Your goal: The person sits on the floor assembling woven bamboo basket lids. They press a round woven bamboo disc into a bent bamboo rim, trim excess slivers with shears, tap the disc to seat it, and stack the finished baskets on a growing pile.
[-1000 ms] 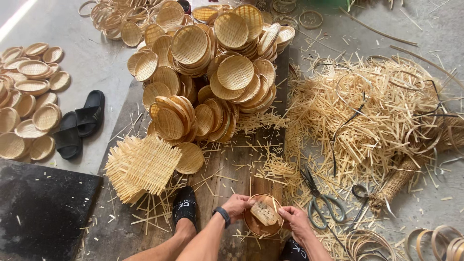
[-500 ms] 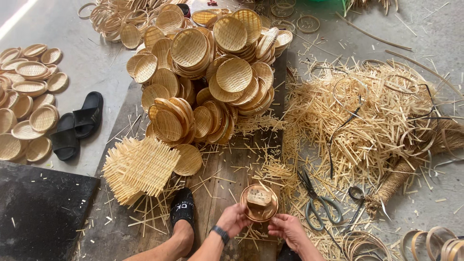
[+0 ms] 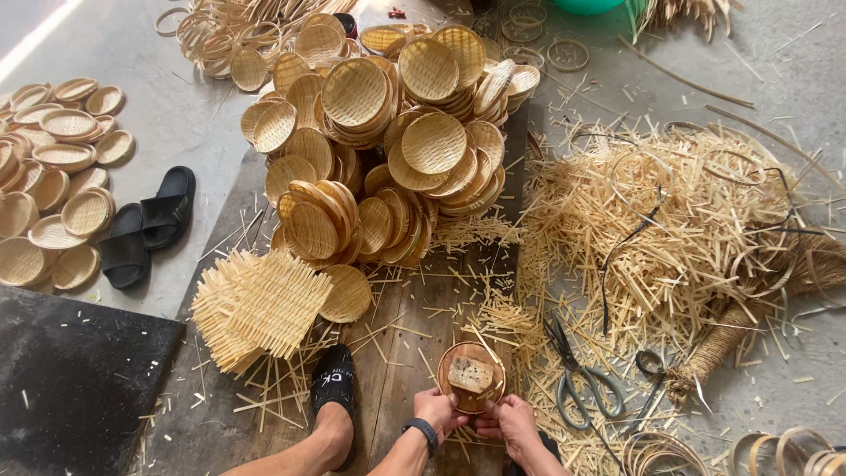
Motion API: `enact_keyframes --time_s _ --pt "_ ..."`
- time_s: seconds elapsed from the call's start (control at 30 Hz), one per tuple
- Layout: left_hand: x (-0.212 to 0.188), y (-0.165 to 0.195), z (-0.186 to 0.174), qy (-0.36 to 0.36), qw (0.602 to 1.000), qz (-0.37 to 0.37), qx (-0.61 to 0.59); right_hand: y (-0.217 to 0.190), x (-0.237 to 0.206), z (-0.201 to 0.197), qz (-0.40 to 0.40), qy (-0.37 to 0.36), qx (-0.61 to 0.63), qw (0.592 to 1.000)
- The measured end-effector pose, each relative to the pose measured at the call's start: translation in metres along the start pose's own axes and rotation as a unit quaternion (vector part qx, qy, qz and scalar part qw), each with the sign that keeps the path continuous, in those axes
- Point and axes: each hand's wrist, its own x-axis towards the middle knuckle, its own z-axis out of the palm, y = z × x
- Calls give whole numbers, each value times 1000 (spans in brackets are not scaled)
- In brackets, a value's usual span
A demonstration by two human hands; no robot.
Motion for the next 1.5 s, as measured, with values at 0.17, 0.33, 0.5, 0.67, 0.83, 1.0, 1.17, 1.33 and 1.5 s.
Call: enact_keyframes --time_s 0.17,0.33,0.5,0.67,0.83,1.0,1.17,1.33,1.5 --pt "-11 35 -31 -105 921 305 219 -20 -24 -4 24 -45 -110 993" --pt "-50 43 -7 -99 858 426 268 -47 -49 -2 -93 -112 -123 982" --pt "-89 43 40 -36 871 446 203 -51 -50 22 -47 -42 -166 984" --pt "-95 62 30 -62 875 378 297 -42 -50 32 -90 -17 -140 986" --pt "-61 62 23 -115 846 459 246 -49 -54 34 -102 -39 -168 980" --pt "-5 83 8 24 896 349 274 -54 -72 9 -90 -156 11 984" --pt "-12 168 -7 -60 825 307 470 -53 -75 -32 -140 -136 105 975" --pt "-62 254 11 -197 941 273 -24 -48 -65 -40 -126 -97 103 982" --pt "-52 156 20 -91 894 229 374 -47 -59 -12 -128 -166 132 969"
